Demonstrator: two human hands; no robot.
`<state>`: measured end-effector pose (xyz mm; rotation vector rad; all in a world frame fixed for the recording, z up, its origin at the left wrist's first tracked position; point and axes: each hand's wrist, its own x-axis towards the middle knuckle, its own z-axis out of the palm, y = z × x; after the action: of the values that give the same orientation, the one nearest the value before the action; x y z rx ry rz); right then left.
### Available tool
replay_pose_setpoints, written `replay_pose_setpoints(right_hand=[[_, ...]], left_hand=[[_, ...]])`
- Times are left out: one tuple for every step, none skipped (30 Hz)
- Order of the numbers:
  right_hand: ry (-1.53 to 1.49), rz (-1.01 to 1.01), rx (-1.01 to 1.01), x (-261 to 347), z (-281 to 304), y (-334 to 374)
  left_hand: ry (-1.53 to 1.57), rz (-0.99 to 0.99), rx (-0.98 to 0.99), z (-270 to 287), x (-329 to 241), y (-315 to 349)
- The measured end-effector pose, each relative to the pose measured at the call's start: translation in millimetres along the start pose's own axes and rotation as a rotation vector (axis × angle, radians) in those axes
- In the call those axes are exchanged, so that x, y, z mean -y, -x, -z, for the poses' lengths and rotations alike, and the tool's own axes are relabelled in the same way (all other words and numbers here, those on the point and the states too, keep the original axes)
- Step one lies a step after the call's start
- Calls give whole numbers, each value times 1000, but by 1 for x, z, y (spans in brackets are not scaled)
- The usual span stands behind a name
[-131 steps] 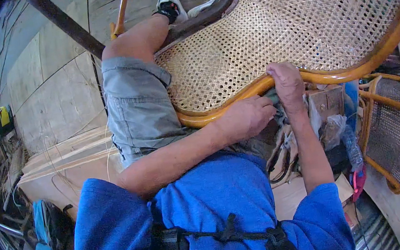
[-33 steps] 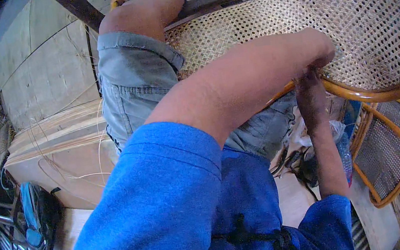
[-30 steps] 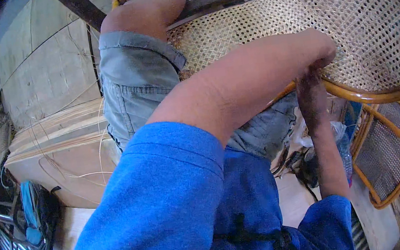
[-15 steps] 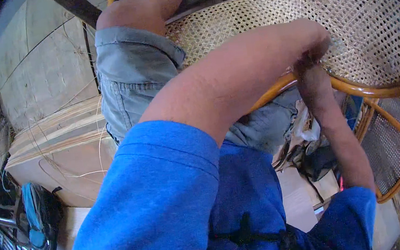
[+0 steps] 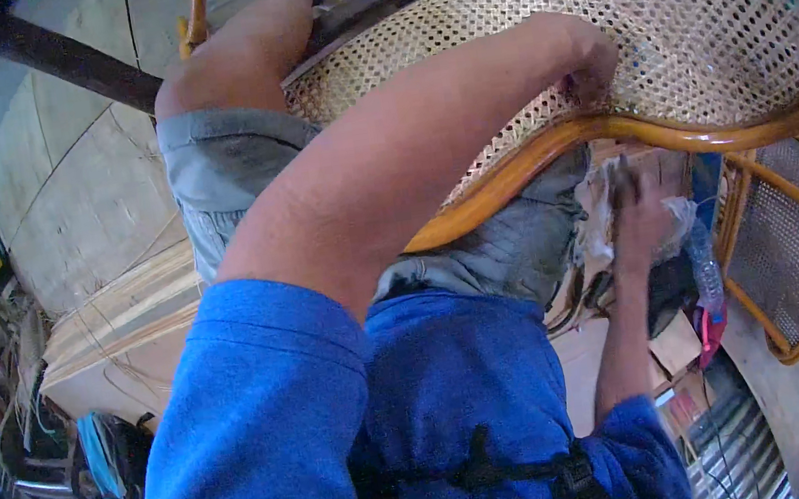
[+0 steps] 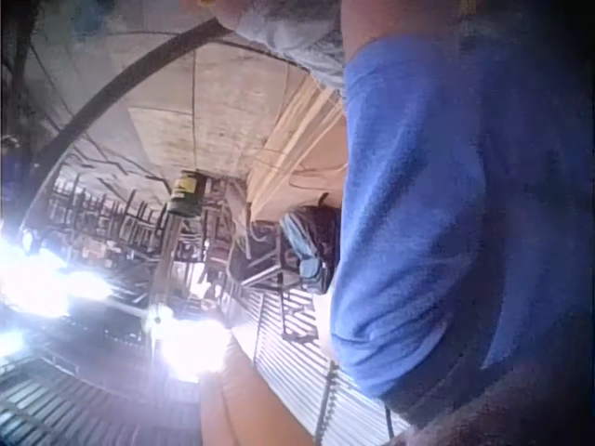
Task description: The person is weaving a cane seat for a wooden chair. They insert thin strips of cane into the frame's grooves and use a hammer to tap them securely into place. The process involves pulling the cane taut and repeating the insertion and hammering steps along the edge of the seat.
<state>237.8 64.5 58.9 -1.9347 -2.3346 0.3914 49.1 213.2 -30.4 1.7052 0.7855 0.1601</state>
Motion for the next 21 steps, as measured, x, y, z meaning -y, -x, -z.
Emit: replay_pose_setpoints(right_hand=[[27,-103,-20,-38,-21,25],[-35,-72,-29,-76,-55,56],[-101,-48,-41,-102,-77,82],[84,-257,199,-82,-79,91],[-66,-248,177,-93,-94,115],[-228,-326,114,-86,-99,122],[-388,-402,48,-75,-102,129],[-548,-477,-19,-70,-105,133],[-433,-338,-45,-76,-109,135],[-385,-352,-32,-82,-111,137],[-337,-367,-18,-87,-113,138],[-294,-368,9,-85,-112,136],[-346,-426,-10,-73,-103,132],[-396,-484,-28,-58,-90,129],[-446,-545,-45,-48,-83,127],[-293,-494,-80,-57,-83,130],[-141,-440,-113,-78,-85,134],[-241,-427,-157,-79,-71,126],[-415,-420,-196,-69,-50,111],[-594,-398,-198,-52,-26,99],[-724,-374,-139,-37,-1,88]], left_hand=[[-97,11,8,1,-8,11],[-110,-34,-22,2,-6,15],[-126,-78,-43,1,-6,14],[-135,-110,-71,-1,1,17],[220,-126,-56,-5,11,17],[69,-127,-45,-4,4,18],[-81,-129,-33,0,-8,23],[-232,-133,-22,2,-17,27],[-274,-130,-14,2,-20,27],[-315,-128,-7,3,-23,26],[-357,-127,1,3,-25,26],[-381,-128,-52,4,-24,31],[-405,-141,-99,1,-24,33],[-429,-154,-146,-1,-23,35],[-448,-148,-71,2,-34,44],[-433,-151,-119,0,-31,42],[-416,-153,-167,-3,-25,40],[-396,-151,-215,-5,-20,39],[-311,-177,-170,-5,-14,37],[-231,-201,-126,-3,-9,35],[-150,-223,-83,-2,-5,34]])
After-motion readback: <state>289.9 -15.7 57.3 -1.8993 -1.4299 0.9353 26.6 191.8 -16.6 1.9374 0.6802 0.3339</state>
